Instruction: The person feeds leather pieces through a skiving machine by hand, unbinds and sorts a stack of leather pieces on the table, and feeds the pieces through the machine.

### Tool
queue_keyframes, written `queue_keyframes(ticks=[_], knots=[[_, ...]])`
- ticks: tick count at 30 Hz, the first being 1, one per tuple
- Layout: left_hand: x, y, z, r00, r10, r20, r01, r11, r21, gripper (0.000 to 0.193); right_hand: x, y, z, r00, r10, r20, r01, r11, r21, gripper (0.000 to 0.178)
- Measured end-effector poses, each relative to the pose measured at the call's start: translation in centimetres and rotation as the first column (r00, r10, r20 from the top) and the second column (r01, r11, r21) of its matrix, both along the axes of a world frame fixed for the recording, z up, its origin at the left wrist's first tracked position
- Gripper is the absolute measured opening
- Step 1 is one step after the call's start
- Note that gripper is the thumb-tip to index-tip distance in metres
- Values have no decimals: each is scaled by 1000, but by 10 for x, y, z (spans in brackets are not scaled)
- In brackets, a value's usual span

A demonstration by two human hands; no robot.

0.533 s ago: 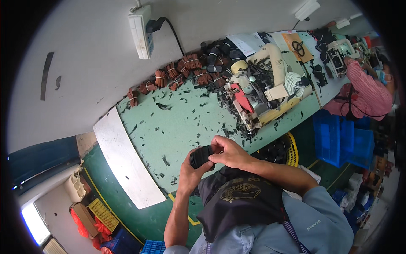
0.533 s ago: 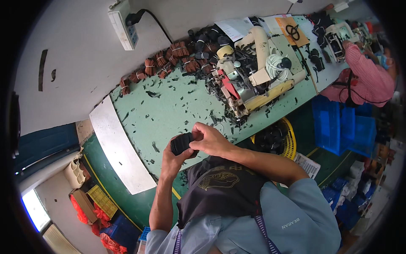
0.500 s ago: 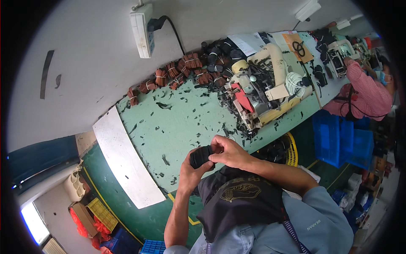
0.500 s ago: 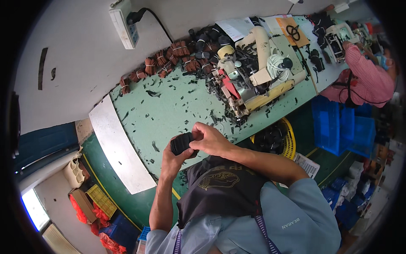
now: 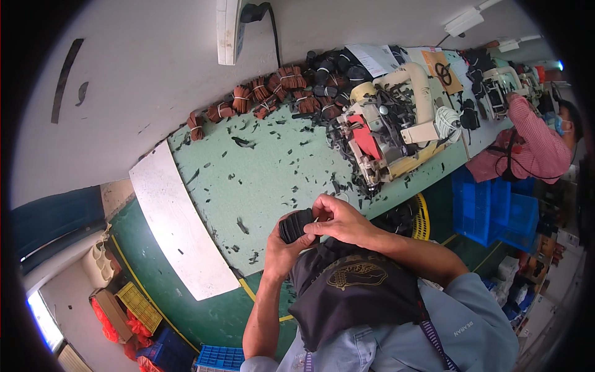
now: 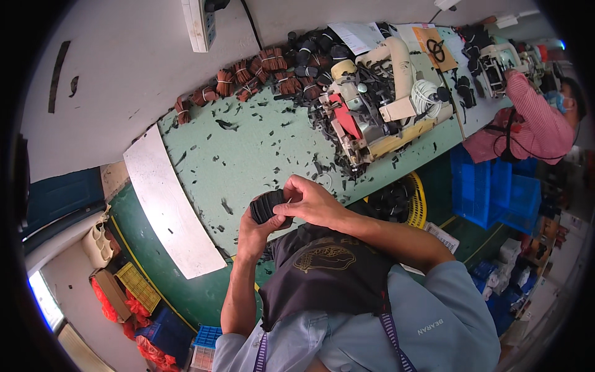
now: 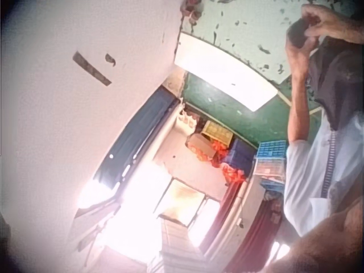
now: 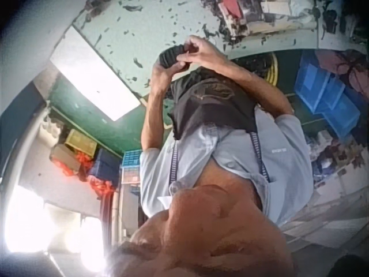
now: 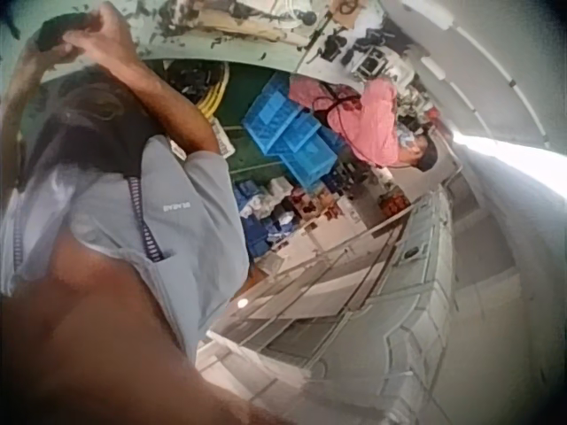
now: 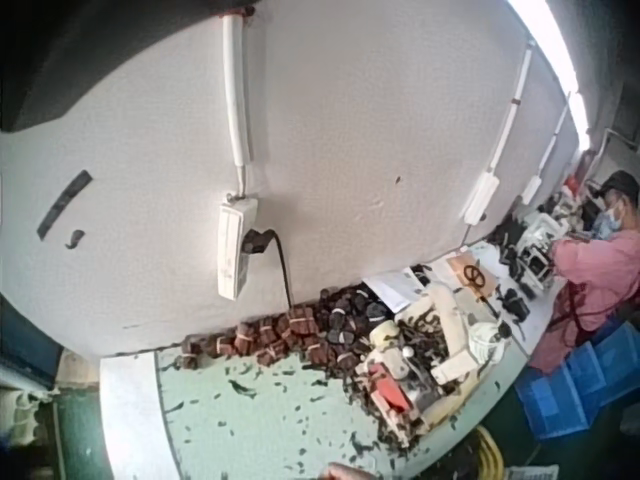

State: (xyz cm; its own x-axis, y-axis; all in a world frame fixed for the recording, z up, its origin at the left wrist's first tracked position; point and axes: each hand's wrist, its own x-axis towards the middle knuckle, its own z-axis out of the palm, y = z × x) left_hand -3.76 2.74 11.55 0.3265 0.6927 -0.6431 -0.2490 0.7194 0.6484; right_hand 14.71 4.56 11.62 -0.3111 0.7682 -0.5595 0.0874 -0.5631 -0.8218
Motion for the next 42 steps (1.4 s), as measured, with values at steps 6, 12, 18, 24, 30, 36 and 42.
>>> queue_keyframes(ticks=[6, 12, 18, 24, 30, 36, 42], knots=[[-6, -3, -2, 999, 11, 36, -11, 1000, 10, 50, -3, 4, 14, 1000, -13, -11, 13, 998, -55, 29], [-9, -9, -9, 990, 40, 135, -34, 998, -48, 48, 0, -2, 13, 992, -69, -108, 54, 990, -129, 17], [-10, -12, -13, 963, 93, 254, -56, 987, -148, 44, 0, -1, 19, 984, -106, -144, 82, 984, -161, 17], [-6, -14, -13, 951, 97, 294, -52, 986, -157, 42, -1, 1, 28, 998, -41, -45, 35, 990, -137, 19], [-4, -12, -11, 974, 71, 213, -47, 992, -114, 40, -2, 3, 30, 999, 31, 33, -29, 998, -60, 22], [-5, -11, -9, 974, 73, 215, -46, 991, -126, 39, -1, 3, 28, 991, 97, 89, -91, 994, -66, 23], [-3, -11, -9, 984, 59, 169, -43, 995, -95, 38, -2, 4, 25, 984, 119, 133, -114, 993, -42, 22]])
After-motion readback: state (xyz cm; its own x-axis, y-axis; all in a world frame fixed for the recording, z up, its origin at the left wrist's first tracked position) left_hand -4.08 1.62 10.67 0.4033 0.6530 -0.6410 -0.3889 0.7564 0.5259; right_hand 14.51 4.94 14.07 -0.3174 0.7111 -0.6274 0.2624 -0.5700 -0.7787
